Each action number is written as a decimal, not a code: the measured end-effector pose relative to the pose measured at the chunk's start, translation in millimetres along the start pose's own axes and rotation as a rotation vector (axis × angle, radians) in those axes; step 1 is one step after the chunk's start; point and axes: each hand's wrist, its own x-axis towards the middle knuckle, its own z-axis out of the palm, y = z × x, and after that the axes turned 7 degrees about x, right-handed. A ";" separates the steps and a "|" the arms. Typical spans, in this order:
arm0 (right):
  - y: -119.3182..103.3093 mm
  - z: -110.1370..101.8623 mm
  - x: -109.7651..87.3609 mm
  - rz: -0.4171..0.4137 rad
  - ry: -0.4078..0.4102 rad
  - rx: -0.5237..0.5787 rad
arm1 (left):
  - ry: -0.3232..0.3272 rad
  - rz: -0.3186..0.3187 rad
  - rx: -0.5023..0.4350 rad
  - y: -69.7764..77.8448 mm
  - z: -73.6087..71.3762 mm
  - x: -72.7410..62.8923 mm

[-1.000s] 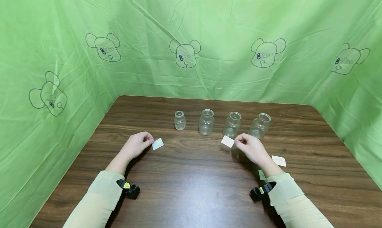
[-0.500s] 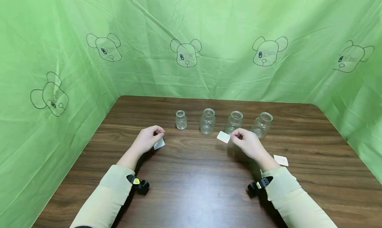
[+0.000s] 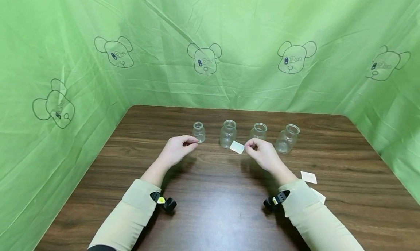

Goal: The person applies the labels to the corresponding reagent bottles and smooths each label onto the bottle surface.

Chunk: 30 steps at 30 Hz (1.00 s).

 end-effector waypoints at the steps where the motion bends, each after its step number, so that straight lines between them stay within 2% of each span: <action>1: -0.4 0.9 0.8 -0.003 0.000 -0.003 | -0.003 0.003 -0.009 3.9 1.3 0.7; 6: -4.5 9.0 5.9 -0.009 0.010 0.002 | -0.038 0.056 -0.026 21.6 14.0 4.2; 11: -11.0 20.5 10.6 -0.014 0.002 0.024 | -0.099 0.117 -0.020 33.1 29.5 5.7; 15: -15.3 27.9 12.7 -0.023 -0.001 0.037 | -0.075 0.150 -0.018 39.5 35.7 6.4; 20: -20.3 34.6 15.1 -0.020 -0.008 0.051 | -0.063 0.169 -0.005 41.5 38.5 8.6; 26: -27.0 42.9 17.6 -0.009 -0.029 0.095 | -0.040 0.136 0.049 35.6 42.6 9.0; 30: -31.8 48.6 19.5 -0.013 -0.049 0.123 | -0.022 0.135 0.050 32.7 44.1 8.4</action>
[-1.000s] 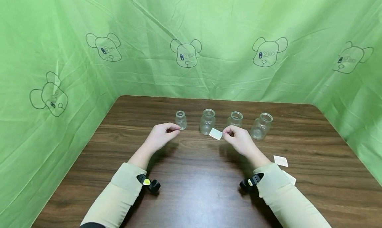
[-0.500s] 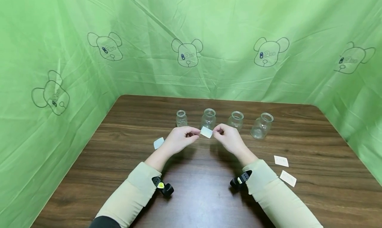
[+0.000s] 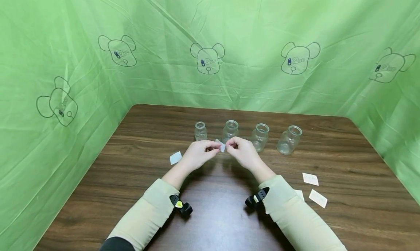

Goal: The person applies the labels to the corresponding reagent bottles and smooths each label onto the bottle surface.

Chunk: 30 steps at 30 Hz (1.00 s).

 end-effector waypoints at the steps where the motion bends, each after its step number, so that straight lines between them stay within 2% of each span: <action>1: -1.2 1.6 0.2 0.001 -0.006 0.009 | 0.000 0.002 -0.005 -0.5 0.4 0.0; 9: -4.0 14.2 3.8 -0.014 -0.021 0.058 | 0.032 -0.038 -0.074 -5.0 1.2 -1.0; 15: -0.7 20.5 4.4 -0.049 -0.031 0.066 | 0.091 -0.069 -0.063 -14.4 2.4 -1.3; 23: 10.4 29.7 14.1 0.014 0.023 0.059 | 0.130 -0.132 -0.055 -32.6 0.6 -4.2; 30: 11.4 40.2 19.8 0.021 -0.026 0.007 | 0.148 -0.176 -0.049 -45.5 -0.8 -7.0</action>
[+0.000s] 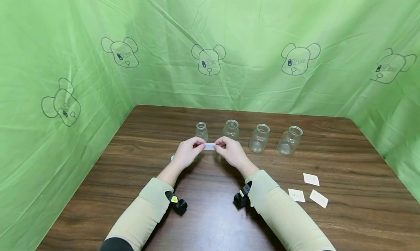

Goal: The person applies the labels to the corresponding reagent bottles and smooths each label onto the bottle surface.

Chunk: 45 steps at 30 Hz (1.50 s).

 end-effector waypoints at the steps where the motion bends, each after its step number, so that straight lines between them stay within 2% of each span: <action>1: -0.6 1.4 -0.6 -0.004 -0.009 -0.007 | 0.001 -0.009 0.002 -1.0 0.1 0.1; 5: -2.9 7.3 -0.4 -0.011 -0.009 -0.048 | -0.001 -0.021 0.015 -2.8 -1.3 0.9; 9: -4.6 15.1 3.7 -0.033 0.040 -0.114 | 0.017 -0.002 0.044 -5.3 -2.7 3.1; 12: -6.5 21.3 6.6 -0.054 0.083 -0.152 | 0.047 0.000 0.076 -7.8 -2.5 4.5; 19: -10.2 33.1 11.1 -0.061 0.126 -0.209 | 0.109 -0.054 0.108 -12.2 0.8 6.7; 25: -12.1 38.0 15.7 -0.085 0.126 -0.241 | 0.174 -0.032 0.142 -14.6 -0.4 8.7; 33: -12.4 44.1 19.8 -0.037 0.137 -0.262 | 0.161 -0.053 0.177 -20.2 -0.3 10.8; 45: -10.8 49.3 25.0 -0.018 0.164 -0.285 | 0.205 -0.050 0.193 -22.5 3.3 14.0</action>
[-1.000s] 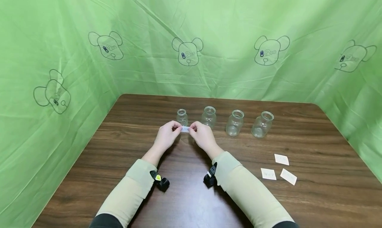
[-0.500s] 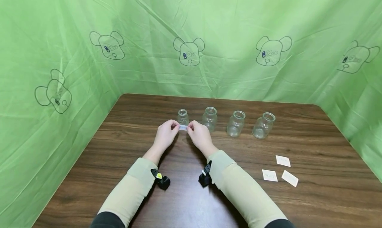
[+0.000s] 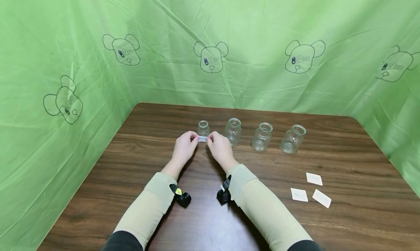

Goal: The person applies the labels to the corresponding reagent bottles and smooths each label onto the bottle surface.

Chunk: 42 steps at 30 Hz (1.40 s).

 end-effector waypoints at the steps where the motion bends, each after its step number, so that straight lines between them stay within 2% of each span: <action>1: 0.6 0.5 0.1 0.003 -0.001 -0.002 | 0.008 0.006 0.005 0.2 0.5 -0.4; 8: 3.4 3.6 1.0 -0.007 0.009 -0.011 | 0.063 0.041 0.047 1.1 3.2 -1.1; 21: 5.5 5.7 4.2 0.022 0.019 -0.024 | 0.068 0.048 0.046 0.9 7.7 1.6; 36: 3.6 8.3 4.8 0.033 0.047 -0.035 | 0.071 -0.008 0.017 0.8 10.3 2.6; 42: 2.9 11.3 6.4 0.044 0.050 -0.040 | 0.100 0.016 0.016 -1.2 10.0 2.8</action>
